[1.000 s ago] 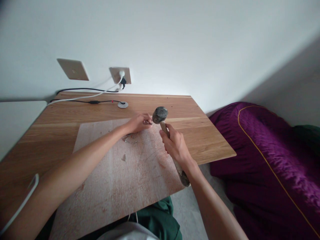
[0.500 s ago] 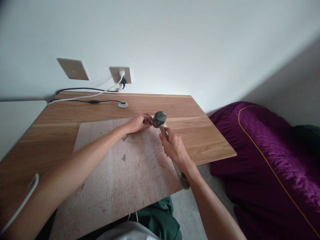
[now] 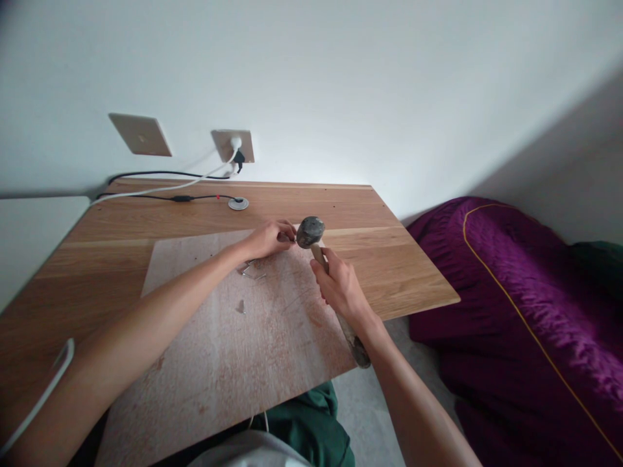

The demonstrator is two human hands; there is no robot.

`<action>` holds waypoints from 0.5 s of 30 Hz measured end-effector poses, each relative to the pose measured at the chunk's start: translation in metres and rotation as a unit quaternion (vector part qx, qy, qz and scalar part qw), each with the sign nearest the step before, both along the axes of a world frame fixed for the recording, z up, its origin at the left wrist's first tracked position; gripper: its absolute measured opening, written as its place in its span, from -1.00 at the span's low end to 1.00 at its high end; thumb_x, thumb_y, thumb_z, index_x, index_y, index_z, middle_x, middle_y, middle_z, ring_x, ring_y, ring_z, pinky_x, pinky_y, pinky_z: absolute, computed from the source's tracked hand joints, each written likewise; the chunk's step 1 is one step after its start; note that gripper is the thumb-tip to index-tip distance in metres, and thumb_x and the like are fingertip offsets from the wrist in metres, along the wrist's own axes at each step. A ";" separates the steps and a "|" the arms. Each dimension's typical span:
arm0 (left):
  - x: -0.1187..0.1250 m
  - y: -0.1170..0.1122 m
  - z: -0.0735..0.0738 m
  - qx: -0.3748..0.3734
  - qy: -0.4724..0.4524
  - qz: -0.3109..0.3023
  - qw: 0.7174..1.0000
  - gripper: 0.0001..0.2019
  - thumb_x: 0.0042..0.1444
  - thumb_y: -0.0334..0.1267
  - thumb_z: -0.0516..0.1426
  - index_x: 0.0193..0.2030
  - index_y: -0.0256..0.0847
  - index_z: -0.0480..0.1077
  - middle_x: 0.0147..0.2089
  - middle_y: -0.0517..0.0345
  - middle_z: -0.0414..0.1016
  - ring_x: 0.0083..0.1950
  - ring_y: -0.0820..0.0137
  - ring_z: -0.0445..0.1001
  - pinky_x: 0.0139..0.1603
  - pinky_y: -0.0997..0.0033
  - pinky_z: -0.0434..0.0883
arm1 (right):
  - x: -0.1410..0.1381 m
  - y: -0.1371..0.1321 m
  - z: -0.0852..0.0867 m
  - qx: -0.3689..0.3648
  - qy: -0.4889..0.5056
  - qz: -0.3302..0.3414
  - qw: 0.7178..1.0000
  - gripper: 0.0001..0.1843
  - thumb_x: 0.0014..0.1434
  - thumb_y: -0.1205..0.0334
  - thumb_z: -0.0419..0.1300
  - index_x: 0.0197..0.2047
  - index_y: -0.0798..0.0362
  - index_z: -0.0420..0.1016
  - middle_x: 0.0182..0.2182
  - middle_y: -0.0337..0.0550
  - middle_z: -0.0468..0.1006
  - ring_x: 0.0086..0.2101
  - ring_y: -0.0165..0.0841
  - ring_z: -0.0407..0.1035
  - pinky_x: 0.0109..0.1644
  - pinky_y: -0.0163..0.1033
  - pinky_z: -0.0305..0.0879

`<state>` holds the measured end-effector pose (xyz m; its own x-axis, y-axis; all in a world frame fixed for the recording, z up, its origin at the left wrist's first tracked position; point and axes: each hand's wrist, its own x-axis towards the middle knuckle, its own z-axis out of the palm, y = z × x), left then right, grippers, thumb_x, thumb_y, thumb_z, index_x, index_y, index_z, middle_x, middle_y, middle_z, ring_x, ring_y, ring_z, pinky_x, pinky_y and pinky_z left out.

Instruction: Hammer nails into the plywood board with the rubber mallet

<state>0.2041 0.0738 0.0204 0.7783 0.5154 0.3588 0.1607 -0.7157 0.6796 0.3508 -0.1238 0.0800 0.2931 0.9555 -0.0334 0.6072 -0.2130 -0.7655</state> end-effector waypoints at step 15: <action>-0.001 0.001 0.000 0.008 -0.006 -0.009 1.000 -0.95 0.09 -0.42 0.29 -0.33 -0.22 0.60 -0.17 0.08 0.64 -0.22 0.36 0.57 -0.15 0.41 0.46 | -0.002 0.003 0.012 0.030 -0.008 0.008 0.999 -0.61 0.38 -0.03 0.09 0.08 0.06 0.47 -0.56 -0.37 0.43 -0.69 -0.47 0.30 -0.66 -0.40 0.24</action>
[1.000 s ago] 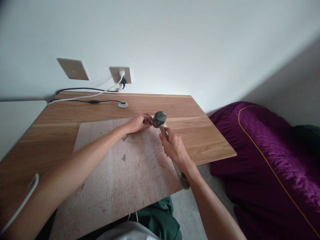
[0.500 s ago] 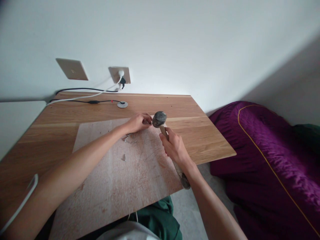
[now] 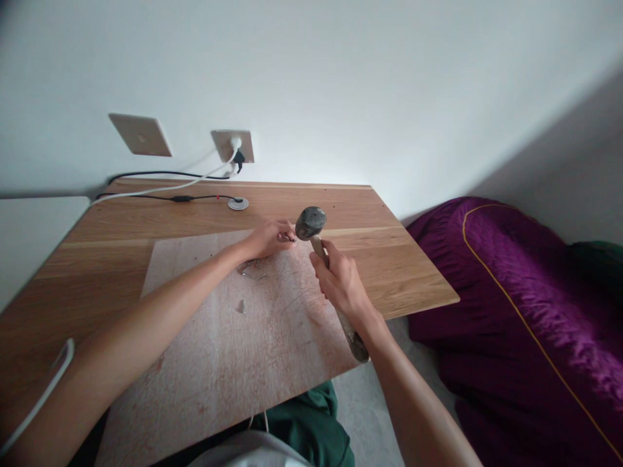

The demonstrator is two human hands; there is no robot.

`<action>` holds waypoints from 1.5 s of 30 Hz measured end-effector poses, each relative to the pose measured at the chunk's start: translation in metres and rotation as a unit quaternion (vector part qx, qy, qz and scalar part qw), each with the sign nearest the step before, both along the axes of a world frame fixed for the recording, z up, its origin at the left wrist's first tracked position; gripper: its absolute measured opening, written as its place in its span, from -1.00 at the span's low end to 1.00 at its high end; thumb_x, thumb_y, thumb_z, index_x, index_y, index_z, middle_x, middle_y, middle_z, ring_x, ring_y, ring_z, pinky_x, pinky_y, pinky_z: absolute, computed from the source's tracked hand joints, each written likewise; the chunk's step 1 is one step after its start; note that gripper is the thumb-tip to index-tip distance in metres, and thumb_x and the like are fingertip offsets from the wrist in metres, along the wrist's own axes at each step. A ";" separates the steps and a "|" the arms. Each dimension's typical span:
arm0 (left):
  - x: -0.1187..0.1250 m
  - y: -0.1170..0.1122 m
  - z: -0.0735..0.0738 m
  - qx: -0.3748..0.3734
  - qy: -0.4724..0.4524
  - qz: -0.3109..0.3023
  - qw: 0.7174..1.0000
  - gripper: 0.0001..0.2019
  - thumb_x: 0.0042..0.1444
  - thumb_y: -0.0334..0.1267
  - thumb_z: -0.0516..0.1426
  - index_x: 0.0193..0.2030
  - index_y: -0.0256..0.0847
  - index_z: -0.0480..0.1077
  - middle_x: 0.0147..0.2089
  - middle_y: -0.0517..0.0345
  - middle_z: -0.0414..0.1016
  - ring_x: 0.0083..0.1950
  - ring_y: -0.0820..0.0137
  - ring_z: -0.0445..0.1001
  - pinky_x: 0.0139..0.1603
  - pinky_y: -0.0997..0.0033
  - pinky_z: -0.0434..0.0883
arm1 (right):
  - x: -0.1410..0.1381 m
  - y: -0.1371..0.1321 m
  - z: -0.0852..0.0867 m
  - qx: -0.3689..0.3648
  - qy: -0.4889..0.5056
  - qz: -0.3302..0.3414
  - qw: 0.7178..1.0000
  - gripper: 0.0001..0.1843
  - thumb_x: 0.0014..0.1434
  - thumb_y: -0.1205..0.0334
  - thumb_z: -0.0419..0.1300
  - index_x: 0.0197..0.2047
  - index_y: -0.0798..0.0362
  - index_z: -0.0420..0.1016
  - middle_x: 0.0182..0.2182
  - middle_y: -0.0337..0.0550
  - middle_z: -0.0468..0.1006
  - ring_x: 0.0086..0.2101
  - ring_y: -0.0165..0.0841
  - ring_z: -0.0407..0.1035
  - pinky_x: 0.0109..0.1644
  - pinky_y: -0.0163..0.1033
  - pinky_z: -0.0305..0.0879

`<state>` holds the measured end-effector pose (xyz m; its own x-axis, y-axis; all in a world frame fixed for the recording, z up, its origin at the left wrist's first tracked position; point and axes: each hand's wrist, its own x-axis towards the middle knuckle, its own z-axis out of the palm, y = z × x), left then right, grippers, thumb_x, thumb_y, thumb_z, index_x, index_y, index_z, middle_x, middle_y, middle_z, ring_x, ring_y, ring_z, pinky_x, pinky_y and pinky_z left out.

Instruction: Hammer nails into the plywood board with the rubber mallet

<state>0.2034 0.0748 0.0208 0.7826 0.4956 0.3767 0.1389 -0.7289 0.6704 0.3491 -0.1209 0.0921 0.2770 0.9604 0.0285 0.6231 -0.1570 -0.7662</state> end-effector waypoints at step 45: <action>-0.065 -0.009 0.059 0.099 0.196 -0.081 0.972 -0.80 0.15 -0.43 0.22 -0.09 -0.19 0.59 -0.10 0.08 0.65 -0.08 0.30 0.60 -0.02 0.38 0.42 | 0.000 -0.010 -0.036 -0.015 -0.232 0.009 0.973 -0.70 0.44 0.15 0.00 0.03 0.10 0.46 -0.22 0.14 0.72 -0.25 -0.05 0.63 -0.30 -0.20 0.25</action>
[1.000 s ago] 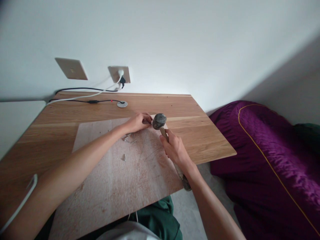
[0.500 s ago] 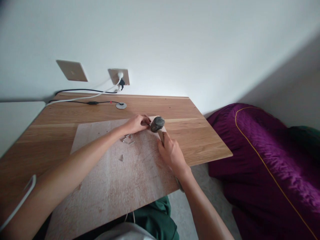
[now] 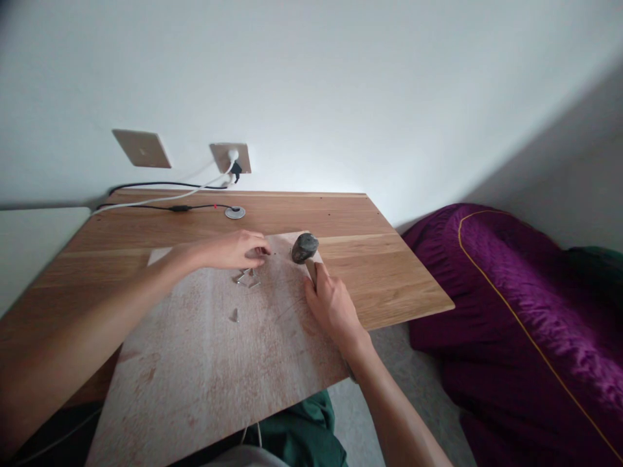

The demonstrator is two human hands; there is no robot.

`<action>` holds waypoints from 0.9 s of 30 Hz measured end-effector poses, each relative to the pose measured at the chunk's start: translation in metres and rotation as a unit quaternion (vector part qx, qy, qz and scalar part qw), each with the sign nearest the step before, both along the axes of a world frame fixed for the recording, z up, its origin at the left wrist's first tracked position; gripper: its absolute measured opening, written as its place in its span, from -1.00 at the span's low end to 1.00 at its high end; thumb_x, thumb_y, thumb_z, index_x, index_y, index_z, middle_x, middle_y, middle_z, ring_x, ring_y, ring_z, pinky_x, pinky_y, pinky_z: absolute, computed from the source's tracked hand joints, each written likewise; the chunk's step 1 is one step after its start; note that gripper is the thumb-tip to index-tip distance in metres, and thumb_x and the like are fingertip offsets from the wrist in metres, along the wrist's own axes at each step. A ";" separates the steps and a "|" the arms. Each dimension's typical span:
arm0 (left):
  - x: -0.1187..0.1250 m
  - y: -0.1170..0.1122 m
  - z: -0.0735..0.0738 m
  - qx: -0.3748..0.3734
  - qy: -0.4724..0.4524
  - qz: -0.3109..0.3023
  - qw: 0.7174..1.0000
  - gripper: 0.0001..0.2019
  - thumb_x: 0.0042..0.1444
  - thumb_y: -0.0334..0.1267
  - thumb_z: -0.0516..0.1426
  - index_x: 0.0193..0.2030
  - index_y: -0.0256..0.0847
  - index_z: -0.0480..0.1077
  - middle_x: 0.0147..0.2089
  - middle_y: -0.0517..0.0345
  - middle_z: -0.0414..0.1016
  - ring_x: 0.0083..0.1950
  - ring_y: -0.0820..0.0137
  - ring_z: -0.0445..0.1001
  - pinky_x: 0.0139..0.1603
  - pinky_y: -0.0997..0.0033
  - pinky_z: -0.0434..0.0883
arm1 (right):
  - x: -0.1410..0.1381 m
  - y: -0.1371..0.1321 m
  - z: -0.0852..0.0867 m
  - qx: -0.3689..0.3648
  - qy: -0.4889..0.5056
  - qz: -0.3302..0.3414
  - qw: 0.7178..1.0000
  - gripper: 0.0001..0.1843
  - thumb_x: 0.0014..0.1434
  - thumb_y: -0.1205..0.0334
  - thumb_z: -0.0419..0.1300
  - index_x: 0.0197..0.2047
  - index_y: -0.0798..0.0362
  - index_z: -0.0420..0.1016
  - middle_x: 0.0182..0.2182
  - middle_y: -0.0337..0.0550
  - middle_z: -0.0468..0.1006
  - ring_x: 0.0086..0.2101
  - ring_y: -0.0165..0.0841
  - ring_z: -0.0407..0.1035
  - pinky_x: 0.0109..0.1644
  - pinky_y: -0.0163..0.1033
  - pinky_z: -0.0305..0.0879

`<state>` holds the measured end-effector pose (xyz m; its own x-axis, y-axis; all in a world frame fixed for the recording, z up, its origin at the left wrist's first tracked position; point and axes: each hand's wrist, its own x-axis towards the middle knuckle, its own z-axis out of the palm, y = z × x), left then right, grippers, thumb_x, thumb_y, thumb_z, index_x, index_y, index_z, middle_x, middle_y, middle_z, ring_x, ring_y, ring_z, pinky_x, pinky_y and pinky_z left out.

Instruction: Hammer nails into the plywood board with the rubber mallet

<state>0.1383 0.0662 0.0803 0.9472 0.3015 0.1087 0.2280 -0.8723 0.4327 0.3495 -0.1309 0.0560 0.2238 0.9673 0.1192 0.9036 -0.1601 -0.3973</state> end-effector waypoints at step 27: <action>0.028 0.005 -0.009 -0.015 -0.112 0.026 0.993 -0.80 0.14 -0.49 0.18 -0.18 -0.19 0.61 -0.17 0.08 0.66 -0.16 0.34 0.58 -0.09 0.37 0.41 | 0.001 0.001 0.001 -0.005 0.008 -0.016 1.000 -0.71 0.43 0.15 0.05 0.08 0.07 0.48 -0.21 0.07 0.74 -0.23 -0.09 0.64 -0.28 -0.22 0.26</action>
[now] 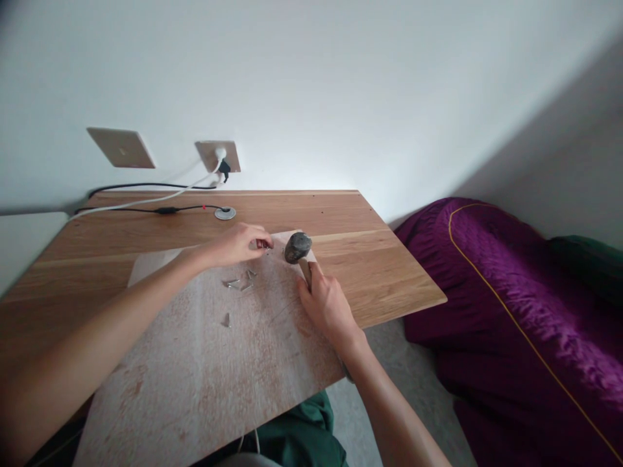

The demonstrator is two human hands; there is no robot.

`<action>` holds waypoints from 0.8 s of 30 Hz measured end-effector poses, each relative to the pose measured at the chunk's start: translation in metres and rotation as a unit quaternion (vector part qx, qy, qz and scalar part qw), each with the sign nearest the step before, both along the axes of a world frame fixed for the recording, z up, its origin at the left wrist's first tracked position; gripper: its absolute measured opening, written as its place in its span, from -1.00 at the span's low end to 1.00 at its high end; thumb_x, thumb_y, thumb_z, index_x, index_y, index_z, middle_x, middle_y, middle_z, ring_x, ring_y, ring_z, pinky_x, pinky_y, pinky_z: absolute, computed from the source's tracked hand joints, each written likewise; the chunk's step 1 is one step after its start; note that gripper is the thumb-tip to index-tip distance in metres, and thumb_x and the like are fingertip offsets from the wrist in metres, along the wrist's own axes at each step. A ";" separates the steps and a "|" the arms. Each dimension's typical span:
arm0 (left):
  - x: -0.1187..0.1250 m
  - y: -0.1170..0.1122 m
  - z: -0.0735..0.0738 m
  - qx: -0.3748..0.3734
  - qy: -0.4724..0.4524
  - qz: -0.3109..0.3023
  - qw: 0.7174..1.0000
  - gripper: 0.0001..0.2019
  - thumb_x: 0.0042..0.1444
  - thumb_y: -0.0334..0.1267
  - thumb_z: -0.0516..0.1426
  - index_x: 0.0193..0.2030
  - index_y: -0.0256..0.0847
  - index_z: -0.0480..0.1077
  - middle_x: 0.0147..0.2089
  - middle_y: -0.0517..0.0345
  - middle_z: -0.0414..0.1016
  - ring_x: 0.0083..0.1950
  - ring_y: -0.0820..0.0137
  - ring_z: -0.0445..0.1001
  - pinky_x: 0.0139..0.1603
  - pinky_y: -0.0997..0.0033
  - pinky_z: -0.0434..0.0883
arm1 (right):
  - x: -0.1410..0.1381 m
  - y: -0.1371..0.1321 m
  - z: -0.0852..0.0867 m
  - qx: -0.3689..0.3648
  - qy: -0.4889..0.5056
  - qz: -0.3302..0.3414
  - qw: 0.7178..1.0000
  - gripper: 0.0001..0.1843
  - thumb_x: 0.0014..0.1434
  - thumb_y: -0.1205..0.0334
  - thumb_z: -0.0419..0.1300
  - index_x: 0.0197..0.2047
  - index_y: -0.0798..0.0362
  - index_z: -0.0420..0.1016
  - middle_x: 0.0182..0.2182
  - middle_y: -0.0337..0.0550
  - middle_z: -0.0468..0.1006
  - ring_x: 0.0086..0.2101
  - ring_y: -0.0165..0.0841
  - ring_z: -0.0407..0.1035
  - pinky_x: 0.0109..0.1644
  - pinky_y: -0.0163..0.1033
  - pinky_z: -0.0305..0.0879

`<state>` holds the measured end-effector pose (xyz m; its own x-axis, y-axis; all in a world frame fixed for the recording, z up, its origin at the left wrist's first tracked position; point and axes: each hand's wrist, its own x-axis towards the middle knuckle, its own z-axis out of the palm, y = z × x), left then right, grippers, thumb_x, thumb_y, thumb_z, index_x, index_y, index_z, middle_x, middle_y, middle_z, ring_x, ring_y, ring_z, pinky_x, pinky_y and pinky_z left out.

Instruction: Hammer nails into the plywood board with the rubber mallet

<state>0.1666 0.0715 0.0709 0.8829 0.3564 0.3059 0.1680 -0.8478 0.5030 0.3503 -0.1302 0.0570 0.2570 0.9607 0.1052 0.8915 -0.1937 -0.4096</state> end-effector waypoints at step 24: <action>-0.002 -0.005 -0.034 -0.065 -0.081 0.049 0.993 -0.84 0.14 -0.48 0.21 -0.18 -0.24 0.60 -0.27 0.12 0.63 -0.31 0.40 0.53 -0.22 0.41 0.39 | 0.001 -0.001 -0.003 0.005 -0.019 0.005 1.000 -0.69 0.41 0.12 0.02 0.06 0.06 0.47 -0.26 0.06 0.73 -0.26 -0.05 0.64 -0.28 -0.19 0.28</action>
